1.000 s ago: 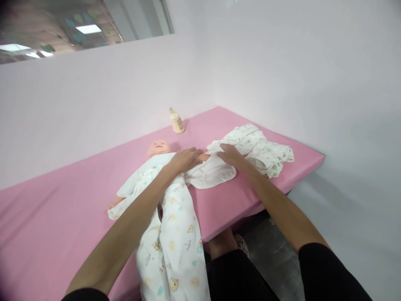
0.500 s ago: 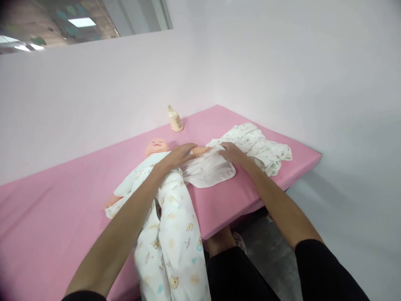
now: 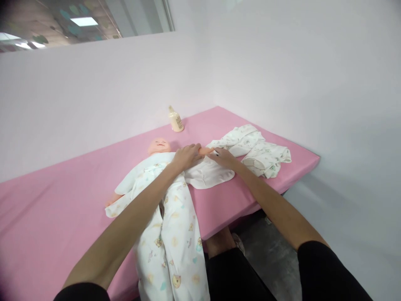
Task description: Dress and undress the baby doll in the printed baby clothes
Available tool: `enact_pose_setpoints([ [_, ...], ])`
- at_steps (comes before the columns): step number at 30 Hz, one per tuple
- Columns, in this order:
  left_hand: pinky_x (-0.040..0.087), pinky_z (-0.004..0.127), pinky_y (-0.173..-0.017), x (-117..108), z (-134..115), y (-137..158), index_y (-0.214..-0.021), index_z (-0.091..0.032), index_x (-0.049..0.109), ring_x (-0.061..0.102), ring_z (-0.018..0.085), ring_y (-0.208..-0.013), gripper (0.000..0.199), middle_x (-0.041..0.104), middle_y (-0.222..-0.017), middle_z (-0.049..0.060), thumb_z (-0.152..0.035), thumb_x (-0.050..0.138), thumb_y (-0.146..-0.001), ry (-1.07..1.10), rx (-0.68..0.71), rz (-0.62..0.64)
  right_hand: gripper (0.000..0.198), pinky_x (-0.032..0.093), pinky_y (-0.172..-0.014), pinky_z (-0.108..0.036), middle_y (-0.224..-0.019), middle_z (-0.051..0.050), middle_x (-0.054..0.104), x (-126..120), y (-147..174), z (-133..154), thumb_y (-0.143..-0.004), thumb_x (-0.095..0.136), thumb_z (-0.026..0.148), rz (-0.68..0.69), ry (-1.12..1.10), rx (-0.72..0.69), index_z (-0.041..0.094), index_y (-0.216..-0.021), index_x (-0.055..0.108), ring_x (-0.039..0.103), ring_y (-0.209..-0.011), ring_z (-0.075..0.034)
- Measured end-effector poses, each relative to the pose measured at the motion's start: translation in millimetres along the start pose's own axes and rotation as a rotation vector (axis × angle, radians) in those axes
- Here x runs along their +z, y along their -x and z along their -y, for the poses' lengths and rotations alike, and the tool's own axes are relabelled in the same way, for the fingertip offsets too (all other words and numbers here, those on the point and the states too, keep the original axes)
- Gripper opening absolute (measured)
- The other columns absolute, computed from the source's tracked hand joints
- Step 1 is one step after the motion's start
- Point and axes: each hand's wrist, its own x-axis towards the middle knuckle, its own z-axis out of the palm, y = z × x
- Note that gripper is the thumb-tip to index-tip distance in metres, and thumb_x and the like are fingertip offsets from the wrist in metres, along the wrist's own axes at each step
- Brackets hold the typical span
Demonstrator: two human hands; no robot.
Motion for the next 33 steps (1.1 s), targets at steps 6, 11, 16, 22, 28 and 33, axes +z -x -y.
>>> enact_pose_setpoints([
  [6, 0.049, 0.037, -0.083, 3.6, -0.5, -0.9, -0.120, -0.019, 0.058, 0.067, 0.028, -0.102, 0.032, 0.069, -0.112, 0.011, -0.041, 0.051, -0.098, -0.042, 0.013, -0.010, 0.050, 0.031, -0.062, -0.033, -0.060, 0.002, 0.035, 5.5, -1.0, 3.7, -0.097, 0.042, 0.060, -0.077, -0.143, 0.065, 0.024, -0.063, 0.034, 0.039, -0.062, -0.017],
  [11, 0.049, 0.039, -0.085, 4.7, -0.5, -1.9, -0.121, -0.018, 0.058, 0.067, 0.029, -0.106, 0.031, 0.069, -0.116, 0.012, -0.038, 0.050, -0.099, -0.015, 0.005, 0.008, 0.040, 0.035, -0.060, -0.032, -0.060, 0.001, 0.037, 10.4, -10.0, 2.6, -0.093, 0.047, 0.051, -0.121, -0.218, 0.184, 0.024, -0.064, 0.037, 0.041, -0.062, -0.018],
  [16, 0.048, 0.037, -0.090, 1.8, -1.4, 0.0, -0.123, -0.019, 0.059, 0.066, 0.028, -0.110, 0.032, 0.069, -0.120, 0.011, -0.038, 0.052, -0.098, 0.034, -0.022, 0.021, 0.039, 0.039, -0.059, -0.034, -0.060, -0.001, 0.043, 14.9, -20.0, 4.5, -0.090, 0.050, 0.052, -0.170, -0.239, 0.275, 0.025, -0.063, 0.041, 0.046, -0.063, -0.021],
  [22, 0.049, 0.038, -0.090, 2.3, 0.0, -0.2, -0.127, -0.019, 0.058, 0.066, 0.028, -0.112, 0.035, 0.069, -0.124, 0.011, -0.037, 0.054, -0.097, 0.086, -0.032, 0.035, 0.027, 0.043, -0.063, -0.034, -0.073, -0.007, 0.059, 18.5, -23.7, 0.2, -0.091, 0.047, 0.040, -0.174, -0.225, 0.232, 0.024, -0.070, 0.054, 0.055, -0.074, -0.025],
  [28, 0.049, 0.038, -0.091, 5.5, 3.9, -1.3, -0.126, -0.018, 0.059, 0.066, 0.028, -0.112, 0.036, 0.068, -0.124, 0.011, -0.039, 0.052, -0.097, 0.099, -0.042, 0.053, 0.032, 0.042, -0.064, -0.034, -0.067, -0.004, 0.057, 17.4, -21.6, -2.0, -0.094, 0.044, 0.044, -0.146, -0.170, 0.189, 0.023, -0.071, 0.052, 0.053, -0.071, -0.023],
  [33, 0.049, 0.039, -0.096, -13.3, 13.5, 14.2, -0.131, -0.017, 0.058, 0.062, 0.031, -0.121, 0.046, 0.065, -0.132, 0.013, -0.048, 0.051, -0.098, 0.130, -0.030, 0.086, 0.037, 0.039, -0.067, -0.035, -0.069, -0.005, 0.059, 16.1, -18.1, -0.5, -0.097, 0.041, 0.044, -0.126, -0.103, 0.178, 0.023, -0.068, 0.051, 0.053, -0.071, -0.023],
])
